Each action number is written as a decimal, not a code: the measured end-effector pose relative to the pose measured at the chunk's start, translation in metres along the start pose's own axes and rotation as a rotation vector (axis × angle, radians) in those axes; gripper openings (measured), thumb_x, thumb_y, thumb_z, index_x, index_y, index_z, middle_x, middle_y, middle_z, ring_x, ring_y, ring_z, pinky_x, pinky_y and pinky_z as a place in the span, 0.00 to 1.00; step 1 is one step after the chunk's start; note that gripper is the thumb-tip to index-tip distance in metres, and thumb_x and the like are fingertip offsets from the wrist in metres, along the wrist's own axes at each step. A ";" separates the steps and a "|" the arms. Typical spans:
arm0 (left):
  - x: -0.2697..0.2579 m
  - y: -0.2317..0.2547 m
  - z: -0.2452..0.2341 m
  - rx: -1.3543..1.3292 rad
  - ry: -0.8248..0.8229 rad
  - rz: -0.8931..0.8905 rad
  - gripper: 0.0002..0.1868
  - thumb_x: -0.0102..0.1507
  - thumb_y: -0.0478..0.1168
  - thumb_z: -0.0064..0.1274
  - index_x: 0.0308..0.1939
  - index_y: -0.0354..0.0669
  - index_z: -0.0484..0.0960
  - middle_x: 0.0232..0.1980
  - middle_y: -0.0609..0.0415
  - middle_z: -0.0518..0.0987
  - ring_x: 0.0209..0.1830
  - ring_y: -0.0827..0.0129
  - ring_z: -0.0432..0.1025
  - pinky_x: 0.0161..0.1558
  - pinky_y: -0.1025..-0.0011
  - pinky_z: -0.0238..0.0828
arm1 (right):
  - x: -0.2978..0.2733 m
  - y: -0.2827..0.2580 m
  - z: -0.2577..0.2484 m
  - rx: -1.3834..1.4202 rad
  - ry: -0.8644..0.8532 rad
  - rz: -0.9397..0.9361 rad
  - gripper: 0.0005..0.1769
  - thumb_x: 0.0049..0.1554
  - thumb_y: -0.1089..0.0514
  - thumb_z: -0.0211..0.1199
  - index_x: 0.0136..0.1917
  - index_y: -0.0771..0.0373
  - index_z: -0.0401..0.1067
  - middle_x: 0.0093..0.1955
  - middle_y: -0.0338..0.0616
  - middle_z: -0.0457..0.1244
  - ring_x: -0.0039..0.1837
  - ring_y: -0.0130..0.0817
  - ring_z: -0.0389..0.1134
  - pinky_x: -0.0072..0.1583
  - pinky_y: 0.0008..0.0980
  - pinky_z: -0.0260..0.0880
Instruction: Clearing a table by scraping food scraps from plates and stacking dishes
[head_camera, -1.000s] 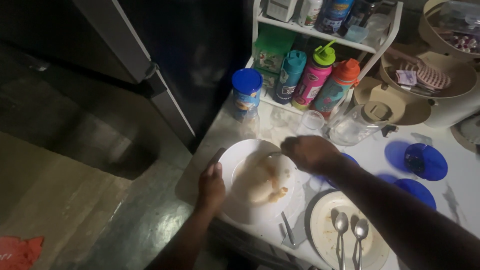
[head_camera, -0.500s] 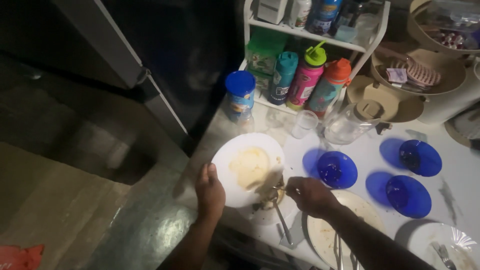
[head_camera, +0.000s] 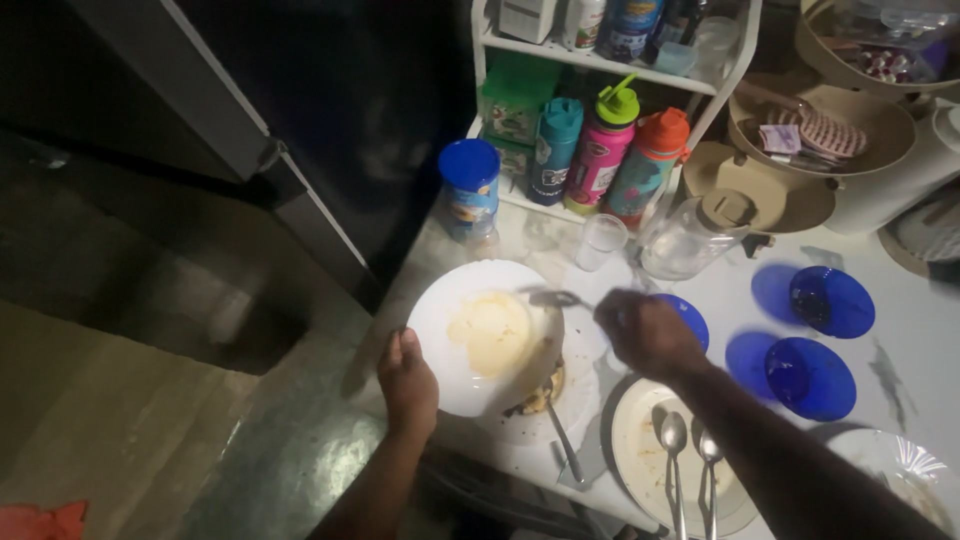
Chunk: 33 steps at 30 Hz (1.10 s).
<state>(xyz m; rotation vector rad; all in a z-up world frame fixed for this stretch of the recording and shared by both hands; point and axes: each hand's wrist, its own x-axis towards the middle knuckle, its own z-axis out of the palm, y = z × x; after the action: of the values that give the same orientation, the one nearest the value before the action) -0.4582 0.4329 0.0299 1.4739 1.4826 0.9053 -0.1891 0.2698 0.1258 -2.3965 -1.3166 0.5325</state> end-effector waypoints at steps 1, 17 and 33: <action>0.003 -0.007 0.002 -0.047 0.006 -0.030 0.34 0.74 0.59 0.35 0.65 0.30 0.77 0.66 0.32 0.75 0.70 0.44 0.68 0.72 0.54 0.60 | -0.003 0.013 0.014 0.038 0.031 -0.137 0.19 0.59 0.43 0.48 0.37 0.51 0.74 0.34 0.47 0.72 0.42 0.50 0.77 0.46 0.46 0.76; 0.011 -0.012 0.002 -0.084 0.086 0.034 0.32 0.74 0.56 0.36 0.62 0.29 0.78 0.65 0.31 0.76 0.69 0.43 0.69 0.71 0.52 0.61 | -0.032 0.003 0.080 -0.019 0.001 -0.165 0.07 0.63 0.54 0.56 0.44 0.54 0.71 0.39 0.39 0.69 0.39 0.36 0.71 0.42 0.31 0.70; 0.017 -0.001 0.013 -0.178 0.121 0.064 0.30 0.73 0.54 0.41 0.59 0.27 0.80 0.61 0.29 0.78 0.66 0.41 0.71 0.69 0.51 0.64 | -0.022 0.003 0.074 -0.020 -0.010 -0.200 0.11 0.59 0.47 0.61 0.39 0.51 0.76 0.30 0.45 0.70 0.39 0.50 0.76 0.42 0.47 0.74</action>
<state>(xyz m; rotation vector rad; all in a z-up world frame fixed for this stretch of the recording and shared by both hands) -0.4465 0.4489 0.0225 1.3629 1.4074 1.1522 -0.2336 0.2582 0.0632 -2.2465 -1.5513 0.4772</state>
